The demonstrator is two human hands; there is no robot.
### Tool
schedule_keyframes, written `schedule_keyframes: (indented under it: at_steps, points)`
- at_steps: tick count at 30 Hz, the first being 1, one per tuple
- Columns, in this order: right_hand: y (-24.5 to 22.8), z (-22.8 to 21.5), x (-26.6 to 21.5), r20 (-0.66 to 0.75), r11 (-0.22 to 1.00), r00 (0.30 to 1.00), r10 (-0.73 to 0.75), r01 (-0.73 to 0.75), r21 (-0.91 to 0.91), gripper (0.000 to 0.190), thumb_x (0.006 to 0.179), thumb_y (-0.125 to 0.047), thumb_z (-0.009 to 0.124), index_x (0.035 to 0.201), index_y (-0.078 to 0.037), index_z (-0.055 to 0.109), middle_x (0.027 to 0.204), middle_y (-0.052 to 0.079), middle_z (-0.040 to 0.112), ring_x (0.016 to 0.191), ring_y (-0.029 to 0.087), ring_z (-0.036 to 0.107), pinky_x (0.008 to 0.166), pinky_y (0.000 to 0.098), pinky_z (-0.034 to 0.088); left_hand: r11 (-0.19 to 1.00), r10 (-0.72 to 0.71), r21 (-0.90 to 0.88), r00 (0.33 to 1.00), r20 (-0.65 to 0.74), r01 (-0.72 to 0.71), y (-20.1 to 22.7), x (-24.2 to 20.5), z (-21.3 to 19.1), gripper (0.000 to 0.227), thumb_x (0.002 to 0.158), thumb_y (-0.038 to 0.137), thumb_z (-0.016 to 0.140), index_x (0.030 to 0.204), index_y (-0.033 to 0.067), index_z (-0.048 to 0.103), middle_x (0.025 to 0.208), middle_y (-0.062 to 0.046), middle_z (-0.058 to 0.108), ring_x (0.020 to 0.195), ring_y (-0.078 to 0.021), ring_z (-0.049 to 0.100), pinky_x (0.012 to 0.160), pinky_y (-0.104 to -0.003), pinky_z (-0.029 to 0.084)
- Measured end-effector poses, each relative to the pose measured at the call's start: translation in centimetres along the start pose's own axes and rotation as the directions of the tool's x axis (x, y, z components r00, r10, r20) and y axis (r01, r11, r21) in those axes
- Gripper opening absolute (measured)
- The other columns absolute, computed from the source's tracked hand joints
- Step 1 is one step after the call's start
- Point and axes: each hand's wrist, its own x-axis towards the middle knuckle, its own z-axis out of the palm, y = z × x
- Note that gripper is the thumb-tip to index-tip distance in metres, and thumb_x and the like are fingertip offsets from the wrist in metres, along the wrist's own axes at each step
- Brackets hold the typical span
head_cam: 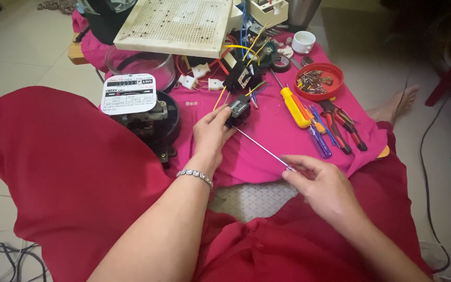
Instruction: The person is performing electrical repair or assembly, involving wiring a component and probing a circuit board.
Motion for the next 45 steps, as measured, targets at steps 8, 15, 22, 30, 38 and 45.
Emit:
schedule_keyframes:
  at_steps: [8, 15, 22, 30, 38, 45]
  points:
    - [0.6, 0.3, 0.3, 0.094, 0.96, 0.994, 0.049, -0.073, 0.271, 0.037, 0.093, -0.02, 0.067, 0.127, -0.01, 0.076, 0.093, 0.018, 0.08, 0.066, 0.015, 0.058, 0.055, 0.0283, 0.05, 0.999, 0.003, 0.04, 1.0, -0.025, -0.002, 0.0, 0.0, 0.4, 0.044, 0.08, 0.019, 0.08, 0.122, 0.0059, 0.075, 0.122, -0.029, 0.07, 0.103, -0.039, 0.073, 0.085, -0.045, 0.063]
    - [1.0, 0.7, 1.1, 0.131, 0.919, 0.984, 0.118, -0.158, 0.362, 0.039, 0.097, -0.026, 0.06, 0.129, -0.007, 0.072, 0.086, 0.019, 0.077, 0.05, 0.011, 0.045, 0.035, 0.0202, 0.035, 0.999, 0.004, 0.035, 1.0, -0.023, -0.003, -0.8, 0.8, 0.0, 0.046, 0.08, 0.019, 0.081, 0.124, 0.0052, 0.074, 0.124, -0.031, 0.068, 0.105, -0.0423, 0.072, 0.085, -0.046, 0.063]
    - [0.9, 0.1, 1.0, -0.019, 0.999, 1.0, 0.0, 0.0, -0.033, 0.04, 0.078, -0.023, 0.081, 0.118, -0.03, 0.081, 0.094, 0.002, 0.084, 0.06, 0.014, 0.069, 0.047, 0.028, 0.057, 1.0, -0.007, 0.014, 1.0, -0.017, 0.007, -0.1, 0.1, 0.3, 0.046, 0.081, 0.018, 0.08, 0.124, 0.0034, 0.073, 0.125, -0.032, 0.067, 0.105, -0.0418, 0.072, 0.084, -0.046, 0.063]
    - [-0.8, -0.7, -0.1, -0.032, 0.984, 0.999, 0.014, -0.019, -0.175, 0.041, 0.08, -0.033, 0.081, 0.12, -0.031, 0.081, 0.101, 0.002, 0.084, 0.1, 0.022, 0.077, 0.086, 0.0388, 0.059, 0.998, -0.002, 0.055, 0.999, -0.035, 0.004, -0.5, 0.5, 0.3, 0.045, 0.078, 0.018, 0.081, 0.121, 0.0052, 0.076, 0.121, -0.029, 0.07, 0.101, -0.0399, 0.073, 0.081, -0.043, 0.065]
    - [0.2, -0.1, 0.7, 0.03, 0.999, 0.999, 0.038, -0.037, -0.022, 0.031, 0.093, -0.034, 0.066, 0.118, -0.026, 0.083, 0.066, 0.008, 0.07, 0.07, 0.02, 0.066, 0.065, 0.0351, 0.054, 0.998, -0.004, 0.06, 1.0, -0.025, 0.005, 0.2, -0.4, 0.6, 0.044, 0.079, 0.018, 0.081, 0.12, 0.0046, 0.076, 0.12, -0.029, 0.07, 0.101, -0.0398, 0.073, 0.082, -0.044, 0.064]
    - [1.2, -0.3, 1.5, 0.008, 0.995, 0.998, -0.069, 0.069, -0.066, 0.041, 0.086, -0.03, 0.076, 0.127, -0.025, 0.078, 0.097, 0.01, 0.083, 0.105, 0.026, 0.074, 0.097, 0.0428, 0.056, 0.999, 0.003, 0.052, 1.0, -0.011, -0.002, -0.6, 0.4, 0.2, 0.044, 0.08, 0.018, 0.081, 0.122, 0.0038, 0.075, 0.118, -0.029, 0.07, 0.099, -0.0381, 0.073, 0.083, -0.044, 0.064]
